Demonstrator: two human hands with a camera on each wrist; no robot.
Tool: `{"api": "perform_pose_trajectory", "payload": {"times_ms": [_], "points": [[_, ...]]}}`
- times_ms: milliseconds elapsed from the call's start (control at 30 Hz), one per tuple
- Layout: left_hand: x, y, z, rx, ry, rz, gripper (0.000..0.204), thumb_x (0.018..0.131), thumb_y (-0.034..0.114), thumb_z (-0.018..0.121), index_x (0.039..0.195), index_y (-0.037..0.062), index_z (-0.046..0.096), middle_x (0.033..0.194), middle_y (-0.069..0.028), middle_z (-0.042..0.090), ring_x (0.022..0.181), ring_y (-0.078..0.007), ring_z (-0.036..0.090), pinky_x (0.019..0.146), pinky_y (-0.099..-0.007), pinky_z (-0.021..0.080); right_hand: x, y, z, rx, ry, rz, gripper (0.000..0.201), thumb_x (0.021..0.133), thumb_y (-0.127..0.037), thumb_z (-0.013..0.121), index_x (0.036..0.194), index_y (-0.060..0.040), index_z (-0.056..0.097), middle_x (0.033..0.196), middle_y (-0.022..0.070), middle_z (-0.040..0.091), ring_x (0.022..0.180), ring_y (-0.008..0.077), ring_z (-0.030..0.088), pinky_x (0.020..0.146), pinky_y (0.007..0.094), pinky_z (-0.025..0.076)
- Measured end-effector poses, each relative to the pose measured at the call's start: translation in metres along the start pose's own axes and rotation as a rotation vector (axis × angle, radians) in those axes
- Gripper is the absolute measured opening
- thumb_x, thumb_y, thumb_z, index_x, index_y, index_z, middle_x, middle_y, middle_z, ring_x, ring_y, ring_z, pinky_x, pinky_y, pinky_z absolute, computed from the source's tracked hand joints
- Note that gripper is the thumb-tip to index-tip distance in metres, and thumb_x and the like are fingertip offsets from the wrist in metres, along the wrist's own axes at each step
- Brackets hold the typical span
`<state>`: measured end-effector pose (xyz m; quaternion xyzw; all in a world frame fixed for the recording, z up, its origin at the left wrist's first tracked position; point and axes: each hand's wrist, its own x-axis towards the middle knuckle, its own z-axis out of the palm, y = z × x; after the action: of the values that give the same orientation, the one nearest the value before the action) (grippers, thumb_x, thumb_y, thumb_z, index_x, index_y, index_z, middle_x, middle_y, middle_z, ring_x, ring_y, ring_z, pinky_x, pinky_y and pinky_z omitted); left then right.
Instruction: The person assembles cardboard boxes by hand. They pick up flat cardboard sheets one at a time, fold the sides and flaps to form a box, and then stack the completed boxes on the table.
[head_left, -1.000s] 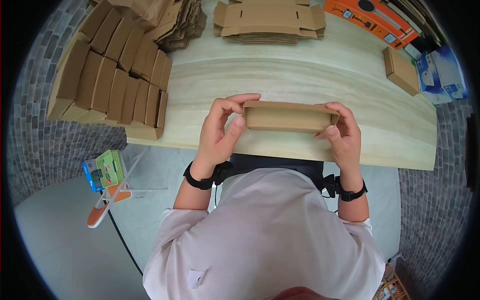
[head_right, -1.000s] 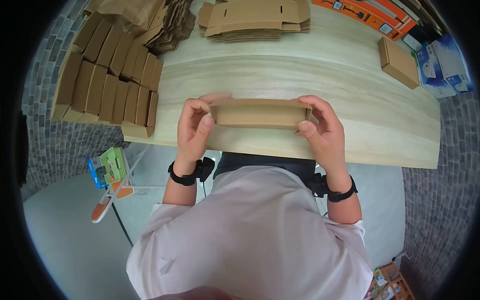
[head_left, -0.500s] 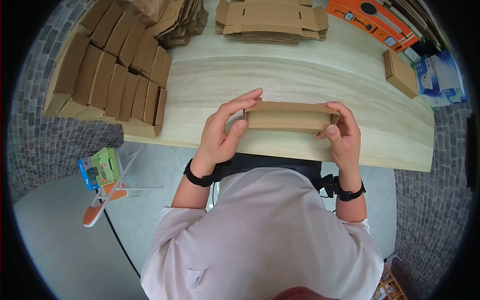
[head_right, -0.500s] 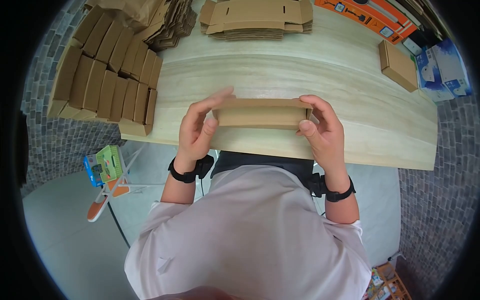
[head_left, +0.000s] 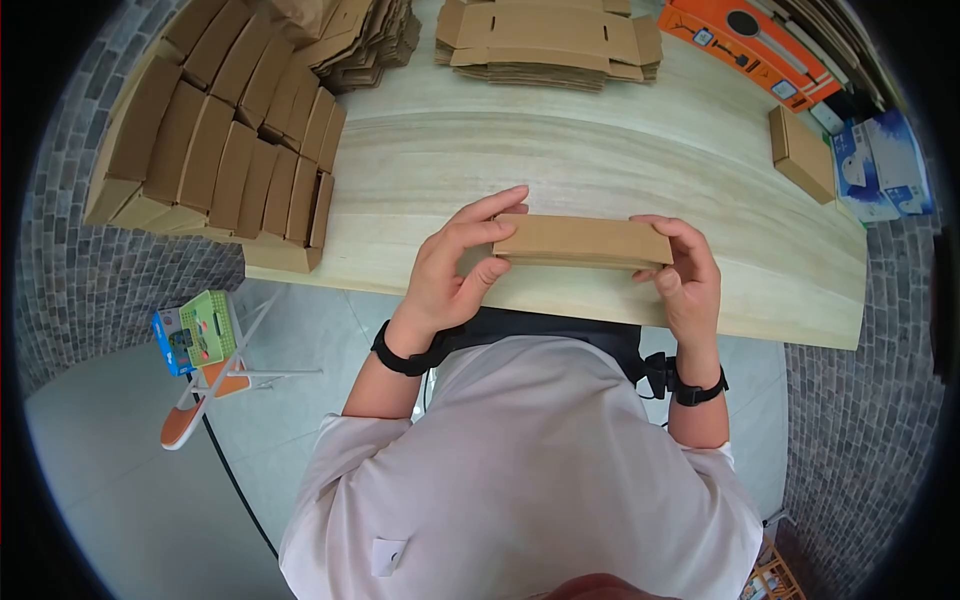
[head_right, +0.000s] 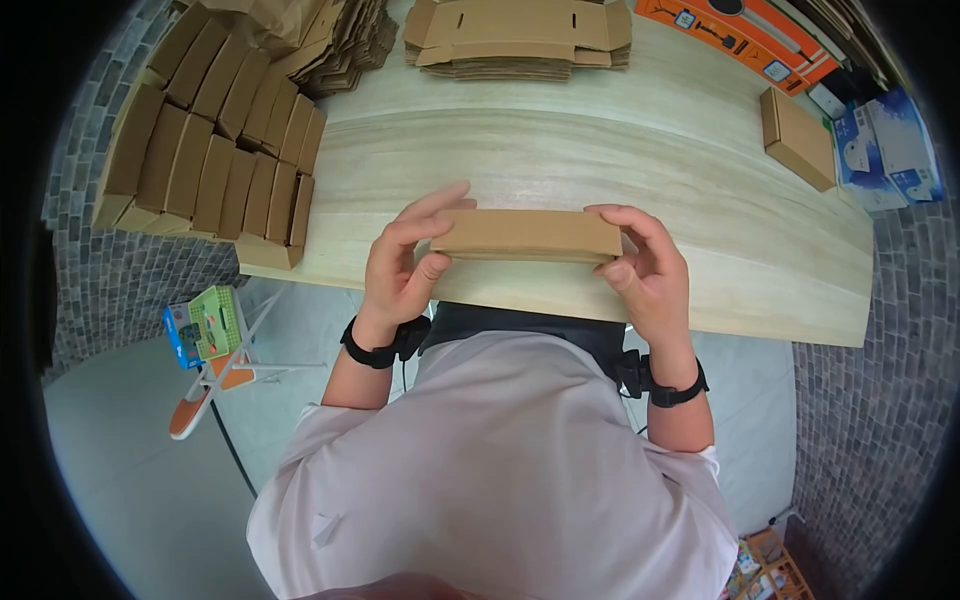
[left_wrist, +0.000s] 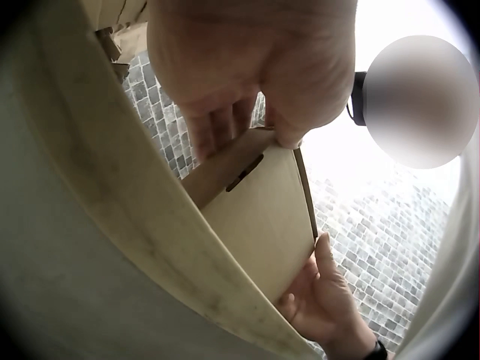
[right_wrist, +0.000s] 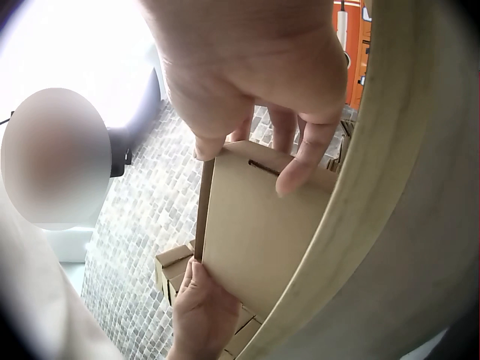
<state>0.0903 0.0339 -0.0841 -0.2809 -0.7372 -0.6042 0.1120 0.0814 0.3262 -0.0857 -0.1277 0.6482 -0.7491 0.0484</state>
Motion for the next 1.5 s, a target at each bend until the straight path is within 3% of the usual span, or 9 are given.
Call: {"api": "perform_pose_trajectory", "payload": {"times_ms": [200,467,600,700,800,1067,1333,1400,1500], "points": [[-0.001,0.0,0.0,0.066,0.039,0.016,0.029,0.098,0.026,0.064,0.119,0.0071,0.057,0.138,-0.029,0.054,0.116,-0.0399,0.063,0.096,-0.0455,0.051,-0.001,0.0,0.0,0.017,-0.003,-0.036,0.049,0.09,-0.041,0.074,0.123,-0.0071,0.062,0.131,0.0138,0.059,0.115,0.0212,0.059,0.08,0.0287,0.055],[0.001,0.0,0.008,0.042,0.084,0.068,0.022,0.096,0.021,0.068,0.112,0.0072,0.061,0.136,-0.0278,0.055,0.118,-0.0388,0.061,0.099,-0.0473,0.05,-0.002,-0.006,0.003,-0.189,-0.047,-0.138,0.018,0.091,-0.018,0.071,0.104,-0.0055,0.071,0.128,0.0125,0.061,0.104,0.0183,0.061,0.078,0.0281,0.053],[-0.004,0.0,0.012,-0.02,0.115,-0.056,0.024,0.094,0.018,0.07,0.109,0.0076,0.054,0.136,-0.0266,0.055,0.12,-0.0372,0.06,0.102,-0.0482,0.047,-0.004,-0.005,0.005,-0.179,-0.036,-0.127,0.018,0.091,-0.018,0.07,0.105,-0.0057,0.069,0.128,0.0111,0.061,0.104,0.0182,0.062,0.078,0.0281,0.053],[-0.004,0.003,0.016,-0.104,0.17,-0.133,0.027,0.091,0.008,0.071,0.106,0.0078,0.049,0.133,-0.0227,0.058,0.124,-0.0349,0.058,0.104,-0.0454,0.045,-0.008,0.0,0.012,-0.068,0.051,-0.081,0.033,0.093,-0.018,0.067,0.124,-0.0089,0.058,0.13,0.0107,0.061,0.11,0.0204,0.061,0.081,0.0293,0.053],[0.0,0.001,0.018,-0.105,0.212,-0.069,0.028,0.092,0.006,0.069,0.107,0.008,0.046,0.133,-0.023,0.058,0.127,-0.0347,0.055,0.109,-0.047,0.041,-0.006,-0.007,0.018,-0.093,0.076,-0.174,0.037,0.094,-0.017,0.065,0.128,-0.0073,0.055,0.131,0.0106,0.06,0.117,0.0209,0.059,0.084,0.0302,0.052],[-0.006,0.001,0.018,0.098,0.054,-0.107,0.033,0.086,-0.006,0.065,0.113,0.006,0.051,0.137,-0.0184,0.056,0.133,-0.0349,0.051,0.112,-0.0442,0.039,-0.008,-0.007,-0.003,-0.598,-0.042,-0.324,0.041,0.085,-0.009,0.069,0.125,-0.0055,0.057,0.139,0.0136,0.055,0.13,0.034,0.051,0.098,0.0386,0.05],[-0.012,0.024,0.026,0.103,0.12,-0.357,0.045,0.087,-0.003,0.06,0.13,0.0037,0.05,0.148,-0.0168,0.045,0.14,-0.031,0.042,0.112,-0.0429,0.038,-0.027,-0.029,0.004,-0.929,0.088,-0.157,0.054,0.081,-0.007,0.071,0.132,-0.0052,0.054,0.144,0.02,0.047,0.139,0.0379,0.038,0.104,0.0433,0.046],[-0.013,0.03,0.026,0.09,0.14,-0.475,0.047,0.09,-0.002,0.057,0.136,0.0032,0.048,0.152,-0.0166,0.041,0.142,-0.0294,0.04,0.113,-0.043,0.036,-0.033,-0.023,0.0,-0.866,0.107,-0.092,0.056,0.082,-0.008,0.071,0.134,-0.0053,0.052,0.143,0.0201,0.049,0.135,0.0377,0.042,0.102,0.0423,0.047],[-0.015,0.033,0.032,-0.016,-0.058,-0.585,0.058,0.093,0.0,0.054,0.149,0.0025,0.037,0.152,-0.0155,0.043,0.141,-0.0265,0.042,0.114,-0.0423,0.036,-0.038,-0.021,-0.002,-0.716,0.137,0.045,0.059,0.084,-0.009,0.07,0.139,-0.0049,0.049,0.14,0.0202,0.052,0.128,0.0359,0.05,0.099,0.0401,0.049]]}}
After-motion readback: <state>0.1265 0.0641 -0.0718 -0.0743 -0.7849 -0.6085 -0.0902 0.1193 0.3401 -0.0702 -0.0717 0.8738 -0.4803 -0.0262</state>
